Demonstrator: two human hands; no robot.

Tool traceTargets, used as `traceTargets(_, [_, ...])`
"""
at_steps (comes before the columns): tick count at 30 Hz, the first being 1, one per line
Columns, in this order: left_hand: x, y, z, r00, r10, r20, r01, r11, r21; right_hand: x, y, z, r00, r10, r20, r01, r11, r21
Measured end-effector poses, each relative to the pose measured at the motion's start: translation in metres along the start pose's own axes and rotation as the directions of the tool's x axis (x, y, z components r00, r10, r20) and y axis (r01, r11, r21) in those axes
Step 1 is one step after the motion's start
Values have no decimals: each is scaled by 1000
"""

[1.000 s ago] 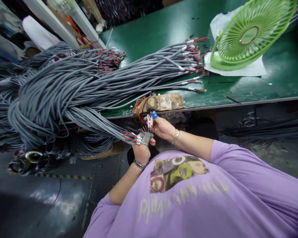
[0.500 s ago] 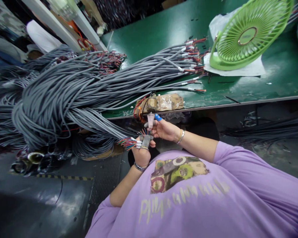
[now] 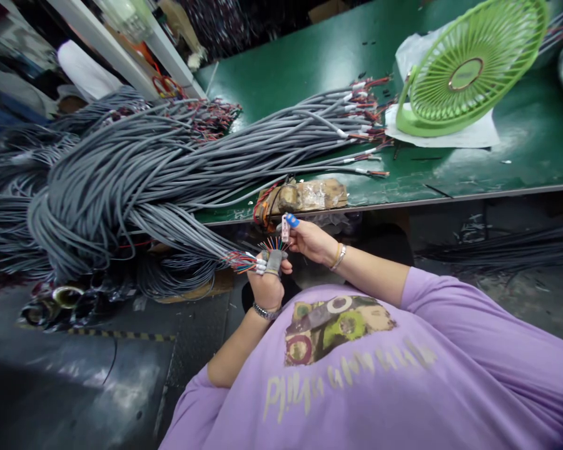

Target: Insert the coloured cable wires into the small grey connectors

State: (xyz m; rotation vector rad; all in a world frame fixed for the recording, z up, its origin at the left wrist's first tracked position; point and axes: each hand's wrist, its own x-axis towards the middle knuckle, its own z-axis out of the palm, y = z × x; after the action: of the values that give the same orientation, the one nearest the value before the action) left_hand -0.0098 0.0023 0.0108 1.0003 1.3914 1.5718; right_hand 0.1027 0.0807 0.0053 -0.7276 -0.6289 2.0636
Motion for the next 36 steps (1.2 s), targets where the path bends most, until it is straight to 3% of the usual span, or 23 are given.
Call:
traceTargets(3, [0, 0, -1, 1000, 1, 12, -1, 1000, -5, 1, 2, 2, 990, -134, -45, 130, 989, -70])
traceTargets(6, [0, 1, -1, 1000, -4, 20, 5, 1000, -20, 4, 5, 1, 948, -297, -111, 273, 943, -192])
traceTargets(8, [0, 1, 0, 1000, -6, 24, 6, 1000, -11, 6, 6, 0, 941, -319, -117, 290, 933, -214])
traceTargets(12, [0, -1, 0, 1000, -1, 30, 0, 999, 36, 9, 7, 0, 992, -127, -23, 125, 989, -83])
traceTargets(15, [0, -2, 1, 999, 6, 35, -8, 998, 55, 11, 7, 3, 999, -26, -29, 27, 998, 62])
traceTargets(20, [0, -4, 0, 1000, -12, 14, 11, 997, 73, 11, 5, 10, 995, -3, -104, 22, 983, 182])
traceTargets(26, [1, -11, -2, 1000, -10, 19, 8, 997, 81, 11, 5, 11, 994, -25, -109, 46, 979, 197])
traceTargets(36, [-5, -6, -7, 999, 38, 7, -39, 995, 92, 4, 12, -6, 994, 103, 46, -110, 976, 190])
